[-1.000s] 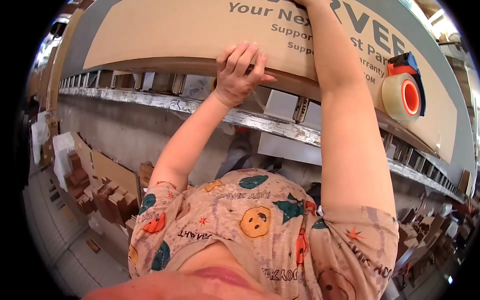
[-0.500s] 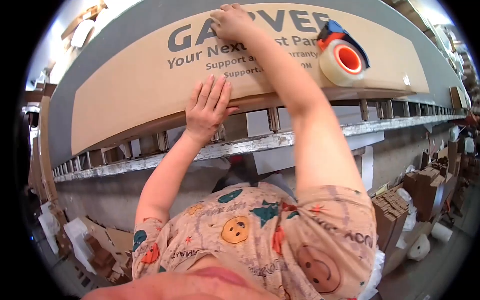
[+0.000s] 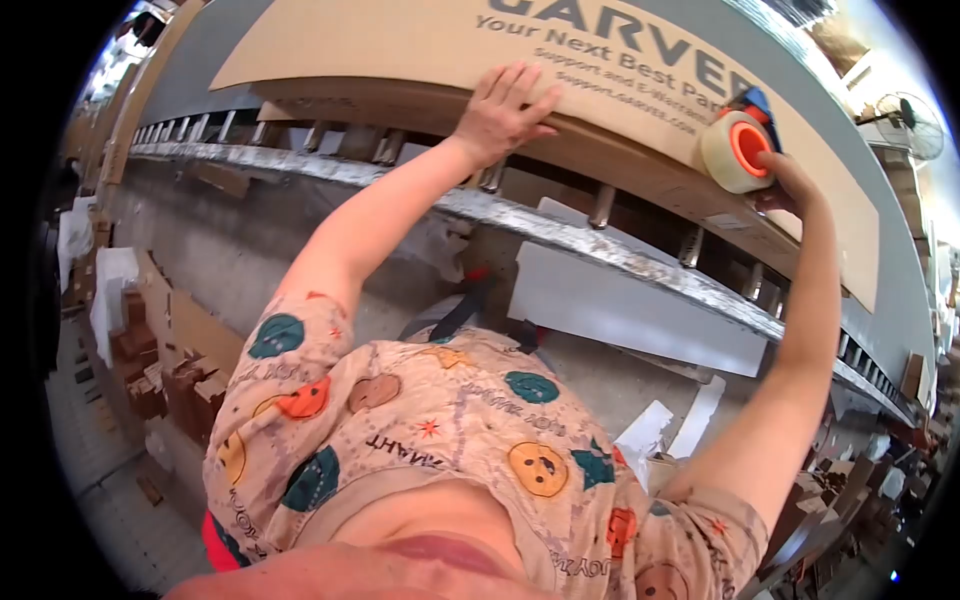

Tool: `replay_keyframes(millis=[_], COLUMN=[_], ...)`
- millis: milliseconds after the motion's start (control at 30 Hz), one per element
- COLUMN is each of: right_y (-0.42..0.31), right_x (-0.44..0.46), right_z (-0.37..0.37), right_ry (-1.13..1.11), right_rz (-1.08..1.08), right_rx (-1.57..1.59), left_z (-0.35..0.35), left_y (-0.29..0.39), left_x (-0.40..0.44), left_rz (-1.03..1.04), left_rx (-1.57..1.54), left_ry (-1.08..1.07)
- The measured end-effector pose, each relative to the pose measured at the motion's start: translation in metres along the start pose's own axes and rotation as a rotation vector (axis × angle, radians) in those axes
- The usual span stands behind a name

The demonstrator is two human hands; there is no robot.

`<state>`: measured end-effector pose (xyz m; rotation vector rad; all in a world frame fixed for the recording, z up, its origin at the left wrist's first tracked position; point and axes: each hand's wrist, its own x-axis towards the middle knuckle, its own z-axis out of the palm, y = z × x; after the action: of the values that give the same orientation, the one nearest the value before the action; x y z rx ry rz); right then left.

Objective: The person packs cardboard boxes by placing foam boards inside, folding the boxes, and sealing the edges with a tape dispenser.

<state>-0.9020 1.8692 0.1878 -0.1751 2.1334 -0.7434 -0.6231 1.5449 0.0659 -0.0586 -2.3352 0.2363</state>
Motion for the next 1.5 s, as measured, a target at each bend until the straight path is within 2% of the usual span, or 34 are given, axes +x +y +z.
replay_keyframes(millis=[100, 167, 233, 300, 333, 367, 400, 433, 467, 500, 533, 600, 633, 700, 733, 767, 800, 833, 867, 900, 967, 1033, 1067, 1100, 1133, 1167, 1233, 1367, 1400, 1433, 1500], right_y=[0.041, 0.071, 0.04, 0.003, -0.015, -0.032, -0.054, -0.094, -0.152, -0.174, -0.221, -0.291, -0.275, -0.23, -0.201, -0.17, -0.148, -0.118, -0.071, -0.034, -0.054, -0.09, -0.117, -0.142, -0.163, -0.181, -0.239, -0.311, -0.316, -0.296, -0.215], right_x=[-0.01, -0.033, -0.099, -0.138, -0.142, -0.133, -0.121, -0.106, -0.116, -0.074, -0.066, -0.082, -0.073, -0.04, -0.061, -0.083, -0.105, -0.106, -0.095, -0.082, -0.073, -0.08, -0.095, -0.109, -0.121, -0.121, -0.116, -0.097, -0.096, -0.088, -0.064], right_z=[0.027, 0.069, 0.155, 0.223, 0.245, 0.257, 0.263, 0.27, 0.283, 0.262, 0.26, 0.282, 0.287, 0.301, 0.315, 0.348, 0.384, 0.407, 0.443, 0.473, 0.475, 0.433, 0.406, 0.377, 0.35, 0.325, 0.287, 0.28, 0.283, 0.292, 0.334], right_ry=[0.242, 0.138, 0.047, -0.019, -0.055, -0.051, 0.073, 0.042, 0.191, 0.345, 0.539, 0.727, 0.721, 0.557, 0.518, 0.683, 0.818, 0.421, 0.274, 0.257, 0.27, 0.084, 0.051, 0.043, 0.214, 0.166, 0.154, 0.626, 0.75, 0.757, 0.471], right_rz=[-0.184, -0.248, -0.118, -0.189, -0.256, -0.363, -0.399, -0.438, -0.536, -0.696, -0.733, -0.477, -0.457, -0.257, -0.332, -0.33, -0.194, -0.118, -0.043, -0.04, -0.009, -0.007, -0.057, -0.148, -0.398, -0.467, -0.488, -0.509, -0.503, -0.486, -0.343], right_rx=[0.121, 0.331, 0.833, 1.216, 1.254, 1.175, 1.025, 1.01, 0.743, 0.357, -0.013, -0.343, -0.341, -0.737, -0.642, -0.674, -0.733, -0.464, -0.615, -0.749, -0.692, -0.523, -0.506, -0.625, -0.752, -0.522, -0.468, -0.408, -0.404, -0.416, -0.59], left_z=[-0.001, -0.006, -0.003, -0.008, -0.014, -0.016, -0.014, -0.012, -0.009, -0.007, -0.007, -0.007, -0.008, -0.005, -0.01, -0.012, -0.012, -0.013, -0.015, -0.013, -0.011, -0.025, -0.023, -0.022, -0.02, -0.019, -0.019, -0.02, -0.017, -0.014, -0.017], left_y=[-0.003, -0.012, -0.037, -0.064, -0.078, -0.091, -0.089, -0.092, -0.093, -0.094, -0.096, -0.104, -0.102, -0.111, -0.112, -0.114, -0.113, -0.11, -0.111, -0.113, -0.112, -0.118, -0.119, -0.119, -0.121, -0.122, -0.125, -0.129, -0.13, -0.131, -0.136], left_x=[-0.005, -0.012, -0.019, -0.037, -0.046, -0.048, -0.049, -0.052, -0.054, -0.055, -0.056, -0.055, -0.057, -0.061, -0.063, -0.063, -0.063, -0.064, -0.067, -0.063, -0.064, -0.063, -0.063, -0.062, -0.063, -0.065, -0.065, -0.071, -0.072, -0.074, -0.077], left_rz=[-0.037, -0.034, 0.124, 0.13, 0.139, 0.15, 0.128, 0.142, 0.124, 0.103, 0.09, 0.111, 0.144, 0.158, 0.161, 0.163, 0.153, 0.138, 0.135, 0.124, 0.113, 0.131, 0.129, 0.156, 0.157, 0.156, 0.151, 0.137, 0.134, 0.132, 0.125], left_rx=[0.002, -0.018, -0.063, -0.151, -0.146, -0.131, -0.213, -0.241, -0.257, -0.274, -0.315, -0.322, -0.311, -0.331, -0.343, -0.348, -0.397, -0.398, -0.431, -0.448, -0.375, -0.373, -0.359, -0.355, -0.343, -0.334, -0.325, -0.322, -0.32, -0.318, -0.33], left_ry=[0.053, 0.04, 0.005, 0.022, 0.039, 0.065, 0.115, 0.126, 0.151, 0.171, 0.182, 0.188, 0.194, 0.184, 0.17, 0.157, 0.171, 0.176, 0.171, 0.184, 0.242, 0.152, 0.154, 0.133, 0.142, 0.15, 0.155, 0.164, 0.184, 0.203, 0.167])
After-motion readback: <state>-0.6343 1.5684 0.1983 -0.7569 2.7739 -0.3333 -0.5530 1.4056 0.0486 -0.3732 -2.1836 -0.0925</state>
